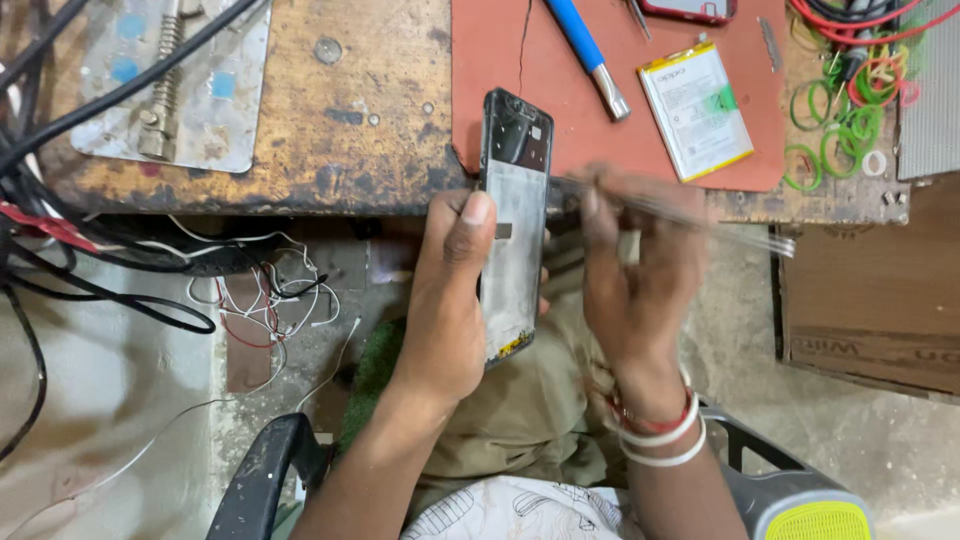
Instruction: The person disassembles a smartphone, removes the battery, cleans the interior with a cloth and brush, and uses tweezers to adjust internal components. The person handles the phone, battery, and tools throughout the process.
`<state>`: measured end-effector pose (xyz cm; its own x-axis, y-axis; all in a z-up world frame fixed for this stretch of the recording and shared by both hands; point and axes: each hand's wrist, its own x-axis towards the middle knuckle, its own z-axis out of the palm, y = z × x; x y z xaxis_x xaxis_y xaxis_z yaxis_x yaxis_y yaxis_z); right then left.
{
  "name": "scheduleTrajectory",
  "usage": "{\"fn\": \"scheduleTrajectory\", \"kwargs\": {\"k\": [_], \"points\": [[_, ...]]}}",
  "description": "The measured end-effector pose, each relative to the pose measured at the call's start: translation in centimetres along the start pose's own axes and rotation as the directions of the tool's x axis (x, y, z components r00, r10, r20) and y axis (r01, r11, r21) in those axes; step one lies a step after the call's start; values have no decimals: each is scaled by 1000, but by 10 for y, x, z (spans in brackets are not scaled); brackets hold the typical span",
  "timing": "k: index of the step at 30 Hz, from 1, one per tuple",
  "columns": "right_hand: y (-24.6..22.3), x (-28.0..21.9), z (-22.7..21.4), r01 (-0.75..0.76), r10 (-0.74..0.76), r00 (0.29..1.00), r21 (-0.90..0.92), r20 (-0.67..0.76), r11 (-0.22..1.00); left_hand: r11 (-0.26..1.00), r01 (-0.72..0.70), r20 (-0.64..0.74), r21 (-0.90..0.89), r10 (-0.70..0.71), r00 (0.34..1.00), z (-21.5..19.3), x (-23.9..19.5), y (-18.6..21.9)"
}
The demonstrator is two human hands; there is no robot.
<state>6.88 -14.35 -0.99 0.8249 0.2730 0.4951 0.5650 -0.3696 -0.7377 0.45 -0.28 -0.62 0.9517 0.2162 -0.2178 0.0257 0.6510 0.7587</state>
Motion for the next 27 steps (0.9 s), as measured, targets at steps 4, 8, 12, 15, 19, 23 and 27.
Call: {"fn": "scheduleTrajectory", "kwargs": {"k": [4,8,12,15,19,23,27], "points": [[-11,-43,-14,35,-32,999,-79,41,996,1000,-7,-4,-19,7,1000,-4,-1,-3],[-24,-69,-23,78,-56,995,-305,81,949,999,-37,-10,-2,37,999,-3,-1,-4],[-37,-83,-27,53,-24,994,-288,103,956,999,-31,-34,25,32,999,-3,-1,-7],[-40,-79,-28,61,-27,993,-311,114,948,997,-77,-28,7,77,997,0,-2,-9],[-31,-65,-23,119,-96,991,-297,89,948,995,-90,-31,38,91,995,3,-1,-11],[-43,-76,-23,91,-71,995,-333,70,939,996,-73,-52,51,76,996,7,-2,-8],[-43,-89,-26,72,-52,996,-343,68,936,985,-155,-55,70,159,986,10,-6,-15]]}}
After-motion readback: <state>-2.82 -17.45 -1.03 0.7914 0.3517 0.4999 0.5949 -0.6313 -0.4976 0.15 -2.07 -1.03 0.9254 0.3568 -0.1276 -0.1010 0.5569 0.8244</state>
